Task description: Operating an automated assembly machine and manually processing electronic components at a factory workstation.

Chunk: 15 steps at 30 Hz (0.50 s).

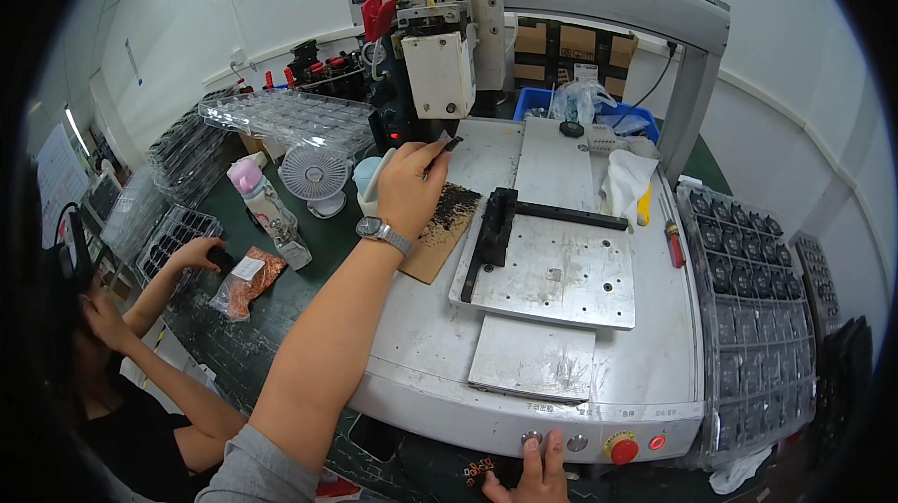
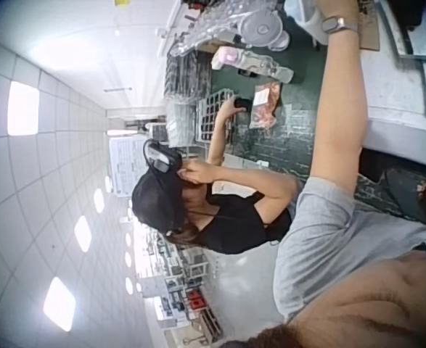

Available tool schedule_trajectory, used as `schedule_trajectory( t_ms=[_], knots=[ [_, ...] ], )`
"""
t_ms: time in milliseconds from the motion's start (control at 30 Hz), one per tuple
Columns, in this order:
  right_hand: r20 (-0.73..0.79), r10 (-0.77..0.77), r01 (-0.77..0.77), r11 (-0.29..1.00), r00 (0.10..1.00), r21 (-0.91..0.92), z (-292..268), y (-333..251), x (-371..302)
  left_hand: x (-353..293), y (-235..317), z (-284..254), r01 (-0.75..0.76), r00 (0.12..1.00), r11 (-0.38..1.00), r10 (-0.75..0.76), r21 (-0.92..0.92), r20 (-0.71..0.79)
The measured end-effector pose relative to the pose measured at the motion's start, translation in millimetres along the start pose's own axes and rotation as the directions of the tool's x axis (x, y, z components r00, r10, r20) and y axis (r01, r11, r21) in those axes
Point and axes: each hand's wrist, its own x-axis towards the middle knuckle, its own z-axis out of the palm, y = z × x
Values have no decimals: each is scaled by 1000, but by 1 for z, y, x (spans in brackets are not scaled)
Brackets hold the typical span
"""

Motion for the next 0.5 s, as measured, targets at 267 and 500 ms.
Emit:
schedule_trajectory(
  t_ms=[267, 500],
  knots=[
    [-3, -5, 5, 1000, 1000, 6, 0, 1, 1, 0, 0, 0, 20, 1000, 999, -20, -32, -3],
    [-18, -11, 11, 1000, 1000, 2, 7, 5, -2, 2, -11, -16, 164, 985, 986, -165, 23, 47]
  ],
)
